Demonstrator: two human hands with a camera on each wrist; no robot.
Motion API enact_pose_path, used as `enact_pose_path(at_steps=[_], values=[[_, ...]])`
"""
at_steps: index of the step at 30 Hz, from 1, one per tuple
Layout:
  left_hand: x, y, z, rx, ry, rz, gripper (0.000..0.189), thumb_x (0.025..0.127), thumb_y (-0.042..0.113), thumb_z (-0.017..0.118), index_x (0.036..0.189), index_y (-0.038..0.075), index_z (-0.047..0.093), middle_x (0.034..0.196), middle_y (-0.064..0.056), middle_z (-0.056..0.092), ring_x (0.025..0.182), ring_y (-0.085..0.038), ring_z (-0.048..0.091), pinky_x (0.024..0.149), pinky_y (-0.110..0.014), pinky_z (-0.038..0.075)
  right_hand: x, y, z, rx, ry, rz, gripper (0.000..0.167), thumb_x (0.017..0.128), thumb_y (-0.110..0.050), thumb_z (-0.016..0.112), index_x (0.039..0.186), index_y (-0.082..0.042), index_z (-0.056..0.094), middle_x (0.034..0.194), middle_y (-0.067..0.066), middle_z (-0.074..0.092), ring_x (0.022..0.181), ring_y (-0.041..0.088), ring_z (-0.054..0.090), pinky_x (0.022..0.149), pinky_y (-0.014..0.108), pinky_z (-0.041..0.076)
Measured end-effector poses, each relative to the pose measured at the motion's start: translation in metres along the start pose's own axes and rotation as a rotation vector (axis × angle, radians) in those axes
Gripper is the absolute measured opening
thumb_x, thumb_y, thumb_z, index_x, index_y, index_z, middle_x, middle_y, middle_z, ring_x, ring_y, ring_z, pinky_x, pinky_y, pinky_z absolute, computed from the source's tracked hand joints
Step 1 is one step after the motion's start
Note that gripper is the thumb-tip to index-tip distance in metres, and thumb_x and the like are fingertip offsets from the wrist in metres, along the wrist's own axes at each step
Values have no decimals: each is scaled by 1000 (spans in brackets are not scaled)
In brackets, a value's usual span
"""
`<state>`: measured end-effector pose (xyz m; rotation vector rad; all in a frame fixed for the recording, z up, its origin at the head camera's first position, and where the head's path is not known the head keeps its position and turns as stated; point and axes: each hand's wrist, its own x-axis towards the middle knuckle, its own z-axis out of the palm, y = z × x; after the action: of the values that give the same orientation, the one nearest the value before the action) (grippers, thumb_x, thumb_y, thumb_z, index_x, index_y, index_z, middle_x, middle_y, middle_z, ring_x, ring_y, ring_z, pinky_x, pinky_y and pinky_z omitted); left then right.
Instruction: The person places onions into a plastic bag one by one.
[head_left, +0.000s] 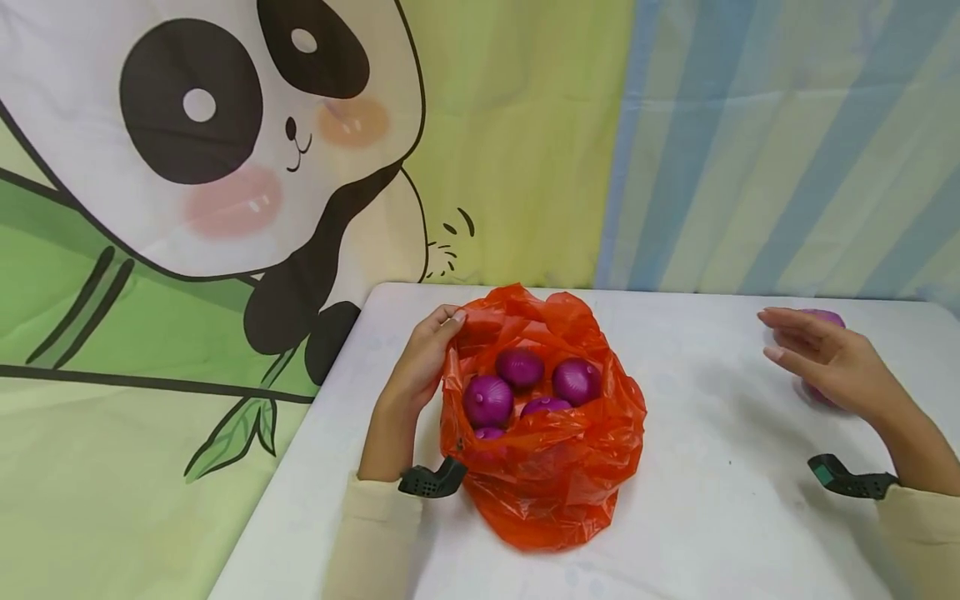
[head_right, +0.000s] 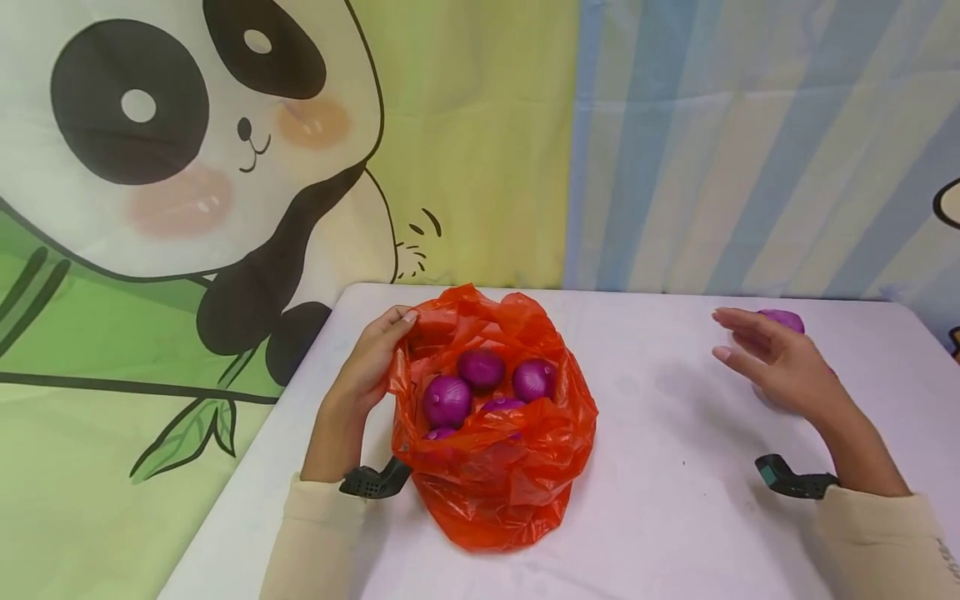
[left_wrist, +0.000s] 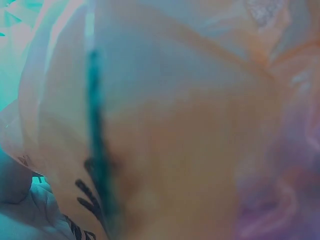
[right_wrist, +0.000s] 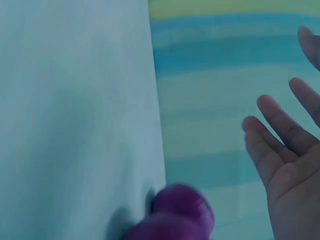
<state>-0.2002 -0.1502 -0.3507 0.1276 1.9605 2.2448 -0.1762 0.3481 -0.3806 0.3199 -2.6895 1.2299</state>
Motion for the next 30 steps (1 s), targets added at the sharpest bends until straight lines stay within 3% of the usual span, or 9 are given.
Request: enact_pose_path(at_steps=[6,10,12,14,17,19,21,25,30], values=[[0,-1,1,3,-14,7,22,103,25,48,108,5,52,105,-9,58,94,-22,58,93,-46,48,-17,27,-17,-81,170,154,63,96,-26,63,151,-15,35,155,2,30,143,14,21,95,7,25],[-1,-1,2,9,-12,7,21,103,25,48,107,5,52,105,-9,58,94,-22,58,93,-45,48,-24,38,-23,-116,226,169,65,97,-24,62,153,-15,30,158,4,22,144,9,11,97,5,16],[-1,-1,2,10,-6,6,21,103,25,49,106,5,53,104,-9,58,93,-21,58,91,-44,49,-26,42,-25,-137,227,183,68,97,-25,61,153,-10,27,159,10,19,146,16,9,96,4,14],[-1,-1,2,5,-1,5,20,103,25,49,105,6,53,104,-8,58,93,-21,58,91,-44,48,-29,46,-28,-145,218,213,71,97,-26,61,154,-7,23,159,16,15,145,28,7,103,13,13],[-1,-1,2,0,-2,5,20,103,24,49,105,6,53,104,-9,58,93,-21,58,92,-45,48,-31,52,-31,-170,197,273,77,97,-30,61,154,-5,16,157,25,9,140,47,7,107,41,18],[-1,-1,2,-1,-1,3,20,103,24,49,106,6,54,104,-9,58,93,-21,59,92,-46,48,-33,56,-32,-182,184,303,80,96,-31,61,154,-5,13,156,27,6,138,52,6,101,60,21],[-1,-1,2,2,-1,2,20,103,25,49,107,6,54,105,-9,59,93,-21,59,91,-44,49,-34,60,-34,-200,158,319,82,96,-32,61,154,-5,10,156,29,2,136,55,4,95,70,19],[-1,-1,2,5,1,1,20,103,25,49,107,6,53,106,-9,58,94,-21,59,89,-40,50,-38,69,-34,-211,115,326,88,95,-33,63,154,-5,4,155,29,-6,135,57,-4,93,77,12],[-1,0,2,9,2,0,20,103,25,49,107,6,53,106,-9,58,96,-22,58,90,-40,50,-42,80,-30,-169,106,314,90,94,-31,64,154,-6,1,155,29,-9,136,56,-8,98,74,5]])
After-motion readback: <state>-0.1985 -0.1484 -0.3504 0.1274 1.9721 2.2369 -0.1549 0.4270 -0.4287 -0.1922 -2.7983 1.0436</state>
